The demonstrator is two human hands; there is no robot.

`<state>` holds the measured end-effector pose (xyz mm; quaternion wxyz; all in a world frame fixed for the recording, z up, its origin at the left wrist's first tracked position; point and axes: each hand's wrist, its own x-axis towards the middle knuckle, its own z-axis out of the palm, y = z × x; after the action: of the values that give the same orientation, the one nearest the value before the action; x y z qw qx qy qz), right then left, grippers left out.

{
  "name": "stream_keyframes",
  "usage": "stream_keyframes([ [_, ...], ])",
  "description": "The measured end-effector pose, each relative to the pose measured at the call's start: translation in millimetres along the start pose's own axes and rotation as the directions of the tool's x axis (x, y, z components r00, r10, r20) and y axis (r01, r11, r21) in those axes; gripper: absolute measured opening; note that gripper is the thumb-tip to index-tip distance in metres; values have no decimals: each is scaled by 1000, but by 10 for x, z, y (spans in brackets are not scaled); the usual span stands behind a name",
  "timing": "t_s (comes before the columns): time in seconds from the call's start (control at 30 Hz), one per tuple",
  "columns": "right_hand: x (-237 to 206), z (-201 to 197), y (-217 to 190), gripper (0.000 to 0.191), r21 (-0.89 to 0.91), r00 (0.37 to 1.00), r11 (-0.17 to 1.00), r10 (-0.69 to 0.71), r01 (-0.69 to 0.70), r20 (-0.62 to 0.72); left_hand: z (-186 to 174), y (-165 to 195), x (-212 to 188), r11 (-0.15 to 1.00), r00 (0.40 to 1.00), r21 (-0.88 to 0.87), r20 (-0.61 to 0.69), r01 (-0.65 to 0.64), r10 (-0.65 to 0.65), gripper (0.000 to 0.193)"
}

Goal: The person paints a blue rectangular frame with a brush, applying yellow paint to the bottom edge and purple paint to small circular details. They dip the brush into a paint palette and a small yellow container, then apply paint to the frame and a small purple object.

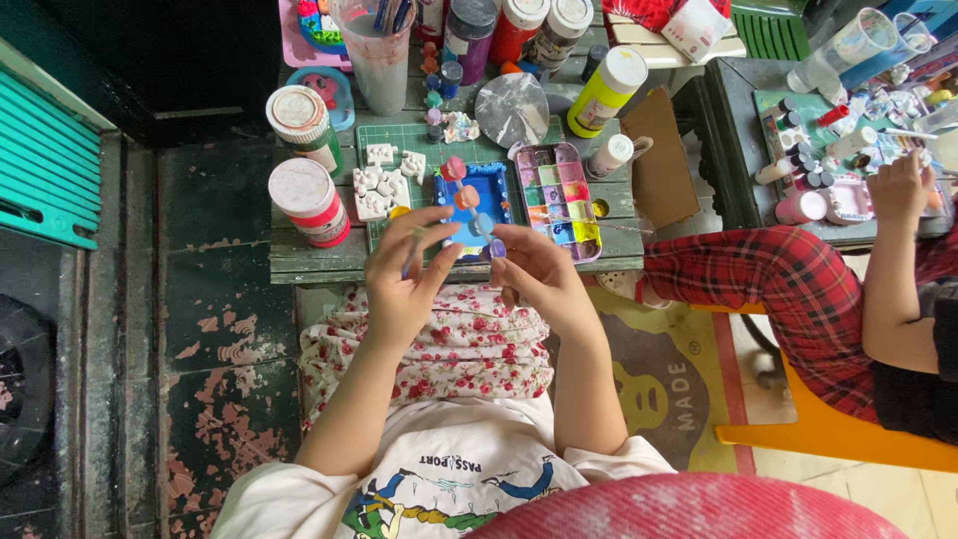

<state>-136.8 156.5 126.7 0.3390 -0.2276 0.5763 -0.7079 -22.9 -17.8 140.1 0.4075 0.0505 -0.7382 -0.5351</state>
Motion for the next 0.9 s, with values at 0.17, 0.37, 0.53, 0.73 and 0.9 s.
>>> stream_keyframes([
  [0.17,8,-42,-104,18,-20,998,1000,-15,16,65,-84,61,154,977,939,183,341,-107,39,31],
  [0.37,37,-115,-53,32,102,998,993,-64,66,-15,-58,-4,86,977,953,197,304,-77,14,28],
  [0.53,125,-91,275,28,138,980,975,-156,173,-125,2,-78,7,970,946,241,315,1,-79,42],
  [0.73,224,45,519,19,399,970,892,-139,211,-202,79,-135,-3,985,948,121,279,121,-151,37],
  [0.9,242,155,548,21,506,974,843,-88,183,-207,103,-162,-7,987,964,42,211,157,-162,40],
])
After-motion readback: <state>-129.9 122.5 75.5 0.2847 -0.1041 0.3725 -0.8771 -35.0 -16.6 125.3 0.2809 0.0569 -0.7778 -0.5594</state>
